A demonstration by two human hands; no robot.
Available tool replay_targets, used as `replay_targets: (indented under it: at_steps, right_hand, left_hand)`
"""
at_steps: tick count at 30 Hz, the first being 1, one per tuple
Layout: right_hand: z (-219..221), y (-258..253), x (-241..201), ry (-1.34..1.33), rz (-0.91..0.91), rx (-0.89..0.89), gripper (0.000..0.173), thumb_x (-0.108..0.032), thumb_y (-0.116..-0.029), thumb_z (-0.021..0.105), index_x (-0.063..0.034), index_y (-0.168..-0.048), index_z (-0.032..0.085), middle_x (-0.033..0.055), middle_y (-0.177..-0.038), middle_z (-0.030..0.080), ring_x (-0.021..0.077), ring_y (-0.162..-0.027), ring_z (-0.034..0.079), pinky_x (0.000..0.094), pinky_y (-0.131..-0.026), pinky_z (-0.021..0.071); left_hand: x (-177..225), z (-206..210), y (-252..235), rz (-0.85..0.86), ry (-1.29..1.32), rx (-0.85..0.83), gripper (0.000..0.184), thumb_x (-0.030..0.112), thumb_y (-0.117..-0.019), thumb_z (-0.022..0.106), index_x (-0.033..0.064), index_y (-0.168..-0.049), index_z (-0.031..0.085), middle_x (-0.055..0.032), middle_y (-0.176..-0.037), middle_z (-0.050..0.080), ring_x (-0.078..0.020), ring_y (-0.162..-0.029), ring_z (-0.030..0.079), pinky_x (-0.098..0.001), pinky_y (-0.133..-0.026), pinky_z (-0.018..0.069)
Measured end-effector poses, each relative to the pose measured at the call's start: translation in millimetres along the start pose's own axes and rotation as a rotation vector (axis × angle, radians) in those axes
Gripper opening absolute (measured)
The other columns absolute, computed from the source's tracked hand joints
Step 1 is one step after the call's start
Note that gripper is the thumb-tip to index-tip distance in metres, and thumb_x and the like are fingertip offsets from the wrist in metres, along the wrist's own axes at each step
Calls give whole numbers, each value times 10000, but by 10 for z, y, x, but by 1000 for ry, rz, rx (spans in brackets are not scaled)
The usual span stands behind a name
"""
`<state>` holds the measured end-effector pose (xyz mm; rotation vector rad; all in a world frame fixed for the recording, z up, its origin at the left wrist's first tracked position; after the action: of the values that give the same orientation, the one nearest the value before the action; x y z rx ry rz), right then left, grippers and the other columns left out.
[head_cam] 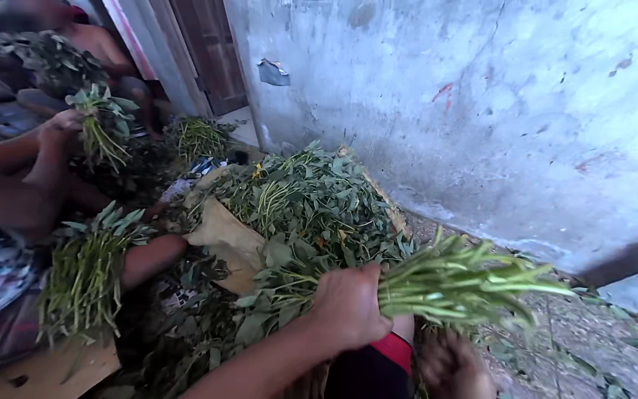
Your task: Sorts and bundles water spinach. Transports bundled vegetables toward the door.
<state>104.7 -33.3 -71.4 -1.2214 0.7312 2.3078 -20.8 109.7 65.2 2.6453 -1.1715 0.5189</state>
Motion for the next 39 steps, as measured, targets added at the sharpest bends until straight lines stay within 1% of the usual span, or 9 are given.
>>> replay_targets:
  at_steps: [7,10,13,19,22,29,34,37,39]
  right_hand:
    - [857,883,-878,306,-540,-227,212,-156,-1094,360,-153,-965,528,-77,-715,478,48,-617,485,273,-604,469]
    - [1044,695,-1414,617,-614,-123,241,-141,-1073,366,-55,-941,547,-18,-685,503,106,-584,523,310,-544,482]
    - [989,246,-1789,809,-538,-27,260,-239,-1043,379,-125,-905,568,-18,-622,549,123,-549,580,310,-530,513]
    - [975,-187,-1837,1167,155,-344,224,-119,-1085,424,-43,-977,605,43,-742,594,142,-685,612,304,-675,520]
    - [895,-124,-1758,1244,316,-578,199,-130,-1046,494,-65,-960,662,24,-792,665,106,-725,610,287,-706,488]
    - [105,-97,-918,461,378,-377,144,-158,-1044,460,-134,-939,556,-25,-738,571,78,-668,579,261,-679,530]
    - [-383,106,-534,381,169,-144,127,-142,-1001,493,-131,-892,557,-35,-725,551,72,-640,538,246,-638,484]
    - [-381,280,-631,412,-81,-167,176,-150,-1002,471,-130,-866,581,-36,-723,601,73,-666,581,245,-655,493]
    - [-349,438,-730,503,-258,-160,226,-156,-1027,439,-116,-871,596,-23,-749,647,85,-705,620,261,-689,520]
  left_hand:
    - [390,493,-297,-18,-215,-303,528,292,-799,776,45,-1222,577,-174,-1050,688,-378,-992,683,-596,-798,542]
    - [636,526,-259,37,-265,-334,539,281,-808,775,25,-1241,582,-191,-1068,690,-390,-992,685,-599,-807,545]
    - [868,520,-186,143,-350,-334,601,134,-798,765,6,-1333,525,-221,-1139,666,-405,-1044,664,-590,-899,516]
    - [1238,262,178,544,-553,243,335,148,-727,769,36,-1027,672,-122,-817,696,-301,-769,712,-436,-681,566]
    - [1369,200,434,753,-578,534,111,105,-873,609,81,-945,690,-69,-763,670,-237,-678,664,-364,-599,519]
    - [1076,602,525,829,-228,891,128,108,-986,563,104,-1007,689,-83,-928,732,-255,-902,718,-454,-914,577]
    - [1090,1114,706,780,-340,633,209,98,-995,555,103,-1163,679,-113,-1202,716,-312,-1191,665,-535,-1067,496]
    - [1104,1134,812,767,-365,356,590,250,-842,742,44,-1376,598,-160,-1456,589,-337,-1400,516,-562,-1159,400]
    - [1151,1080,871,755,-398,239,643,268,-830,686,25,-1414,570,-162,-1514,536,-324,-1441,470,-569,-1185,347]
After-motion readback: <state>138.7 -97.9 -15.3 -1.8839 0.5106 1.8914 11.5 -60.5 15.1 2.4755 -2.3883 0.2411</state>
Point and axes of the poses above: each hand's wrist, its own y-axis away from the middle knuckle, its own z-axis out of the palm, x = y × z, the point moved 10 cm from there along -y, towards the middle knuckle
